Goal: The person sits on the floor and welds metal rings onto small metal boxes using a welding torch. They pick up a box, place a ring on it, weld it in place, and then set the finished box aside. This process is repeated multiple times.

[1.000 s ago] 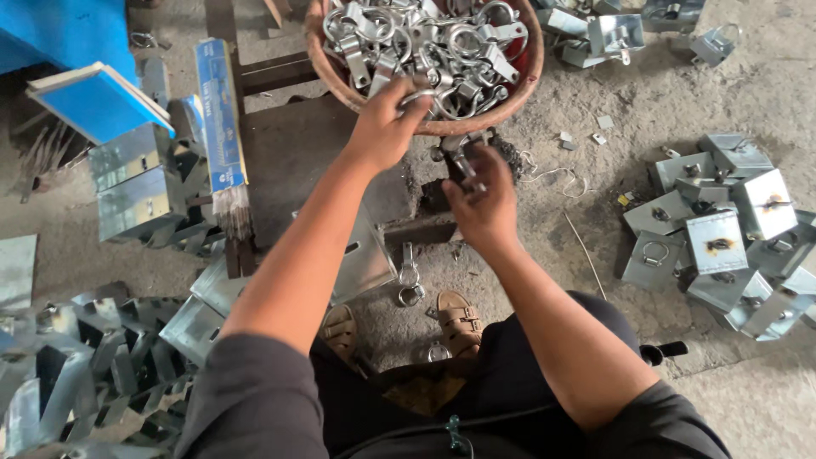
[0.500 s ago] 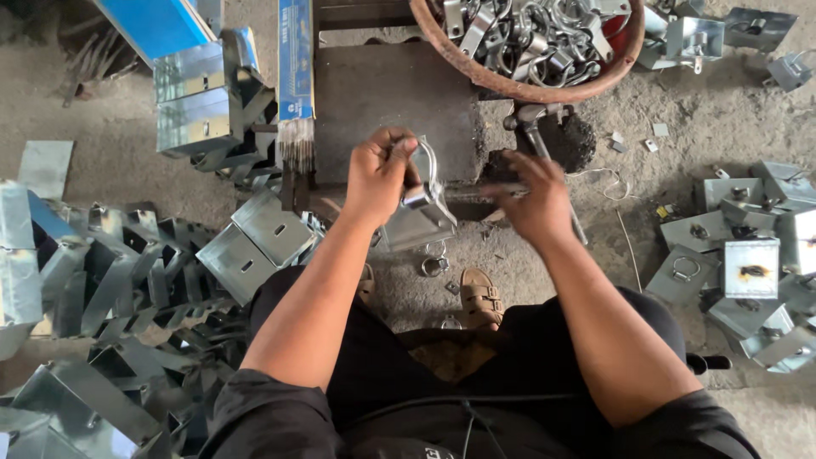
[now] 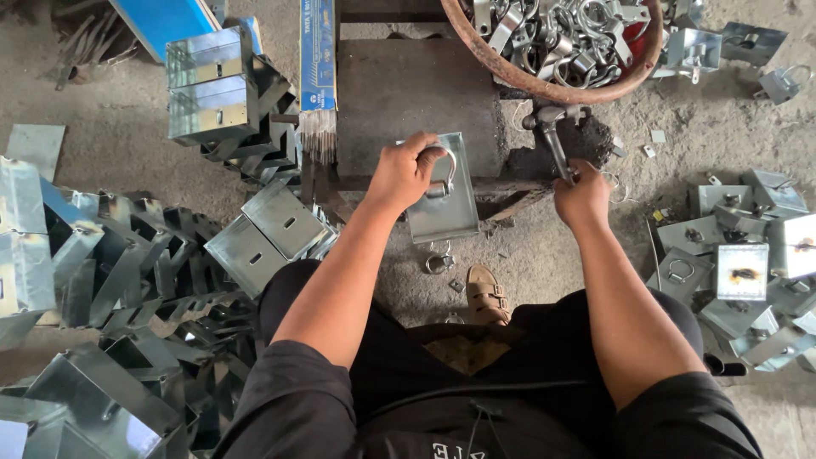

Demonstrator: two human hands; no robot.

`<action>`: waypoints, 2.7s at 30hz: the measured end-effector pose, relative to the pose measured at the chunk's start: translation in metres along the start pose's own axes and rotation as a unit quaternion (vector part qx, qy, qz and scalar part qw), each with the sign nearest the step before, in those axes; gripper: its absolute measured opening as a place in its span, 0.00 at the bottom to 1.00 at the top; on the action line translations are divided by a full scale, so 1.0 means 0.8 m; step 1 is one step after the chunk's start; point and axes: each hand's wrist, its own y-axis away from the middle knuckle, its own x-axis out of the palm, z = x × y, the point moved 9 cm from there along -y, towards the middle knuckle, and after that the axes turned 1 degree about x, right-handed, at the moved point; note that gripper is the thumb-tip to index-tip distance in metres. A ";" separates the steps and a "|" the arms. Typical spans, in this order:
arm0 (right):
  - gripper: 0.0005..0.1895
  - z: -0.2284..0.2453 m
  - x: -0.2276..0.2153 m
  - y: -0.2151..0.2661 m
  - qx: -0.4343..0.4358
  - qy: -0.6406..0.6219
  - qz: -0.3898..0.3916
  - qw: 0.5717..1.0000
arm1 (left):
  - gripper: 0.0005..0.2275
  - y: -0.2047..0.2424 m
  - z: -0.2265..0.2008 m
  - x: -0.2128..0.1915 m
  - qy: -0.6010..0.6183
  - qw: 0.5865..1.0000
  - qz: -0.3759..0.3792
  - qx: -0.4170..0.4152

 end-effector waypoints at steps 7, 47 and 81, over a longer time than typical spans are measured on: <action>0.19 0.078 -0.049 0.066 -0.023 0.029 0.034 0.999 | 0.06 -0.030 -0.011 -0.017 -0.168 0.983 -0.026 0.071; 0.16 0.122 -0.113 0.079 -0.145 0.103 -0.105 0.978 | 0.10 -0.021 -0.027 0.002 -0.282 0.940 0.192 0.005; 0.43 -0.376 -0.246 0.283 0.285 0.065 0.063 0.954 | 0.06 -0.042 0.047 -0.021 -0.174 0.953 -0.240 0.063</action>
